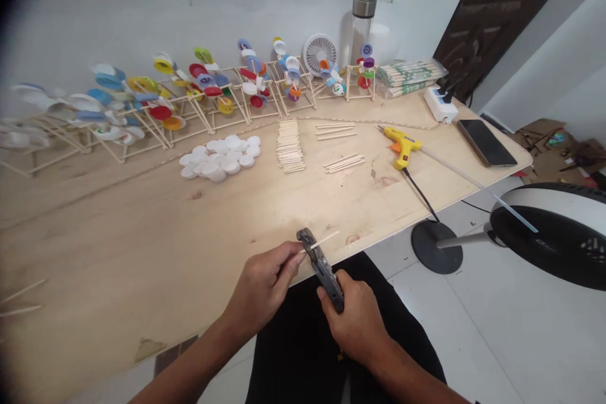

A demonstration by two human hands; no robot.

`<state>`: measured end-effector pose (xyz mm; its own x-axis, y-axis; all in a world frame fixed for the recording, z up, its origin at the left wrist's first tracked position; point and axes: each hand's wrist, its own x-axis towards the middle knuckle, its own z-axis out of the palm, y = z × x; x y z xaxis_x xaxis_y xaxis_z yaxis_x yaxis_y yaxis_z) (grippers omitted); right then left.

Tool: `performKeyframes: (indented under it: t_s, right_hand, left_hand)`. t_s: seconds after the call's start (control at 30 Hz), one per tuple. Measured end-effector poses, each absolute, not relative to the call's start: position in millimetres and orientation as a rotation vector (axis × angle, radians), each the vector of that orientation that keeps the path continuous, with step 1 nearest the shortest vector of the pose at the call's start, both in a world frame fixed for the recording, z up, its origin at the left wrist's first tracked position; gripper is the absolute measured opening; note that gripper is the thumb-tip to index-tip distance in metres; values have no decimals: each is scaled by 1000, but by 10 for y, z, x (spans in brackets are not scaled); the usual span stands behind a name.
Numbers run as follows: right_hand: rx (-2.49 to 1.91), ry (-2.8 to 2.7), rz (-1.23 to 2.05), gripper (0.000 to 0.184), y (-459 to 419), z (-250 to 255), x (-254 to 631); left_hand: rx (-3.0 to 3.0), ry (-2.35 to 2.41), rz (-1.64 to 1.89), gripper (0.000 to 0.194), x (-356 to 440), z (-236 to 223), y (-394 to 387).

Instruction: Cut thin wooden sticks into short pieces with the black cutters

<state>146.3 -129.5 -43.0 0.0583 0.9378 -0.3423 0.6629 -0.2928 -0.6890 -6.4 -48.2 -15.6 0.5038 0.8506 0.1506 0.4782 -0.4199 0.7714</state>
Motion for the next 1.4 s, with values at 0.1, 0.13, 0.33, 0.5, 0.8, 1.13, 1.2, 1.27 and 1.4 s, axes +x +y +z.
performKeyframes:
  t_s: [0.1, 0.13, 0.33, 0.5, 0.8, 1.13, 1.2, 1.27, 1.4]
  right_hand:
    - [-2014, -1582, 1126, 21, -1276, -436, 1456]
    - [-2021, -1577, 1137, 20, -1271, -435, 1453]
    - [-2042, -1550, 1197, 19, -1242, -414, 1425]
    - [-2029, -1537, 1258, 15, -1231, -415, 1409]
    - [-2011, -1509, 1228, 12, -1230, -440, 1364]
    - [-1964, -1457, 1255, 12, -1274, -319, 1405]
    - [-1939, -1440, 1296, 10, -1295, -295, 1413]
    - [-1924, -1439, 1306, 9, -1312, -268, 1414]
    - [-1952, -1494, 1232, 8, -1343, -206, 1418]
  left_hand:
    - [2288, 1066, 832, 17, -61, -300, -486]
    - [2343, 1064, 852, 17, -63, -344, -482]
    - [2435, 1021, 941, 15, -81, -462, -435]
    - [2498, 996, 959, 13, -96, -476, -412]
    - [2565, 998, 961, 17, -122, -545, -426]
    - [2733, 1175, 967, 14, -72, -459, -558]
    - [2780, 1197, 945, 13, -73, -437, -576]
    - [2817, 1209, 920, 13, -78, -400, -576]
    - [2835, 1157, 935, 14, -89, -300, -566]
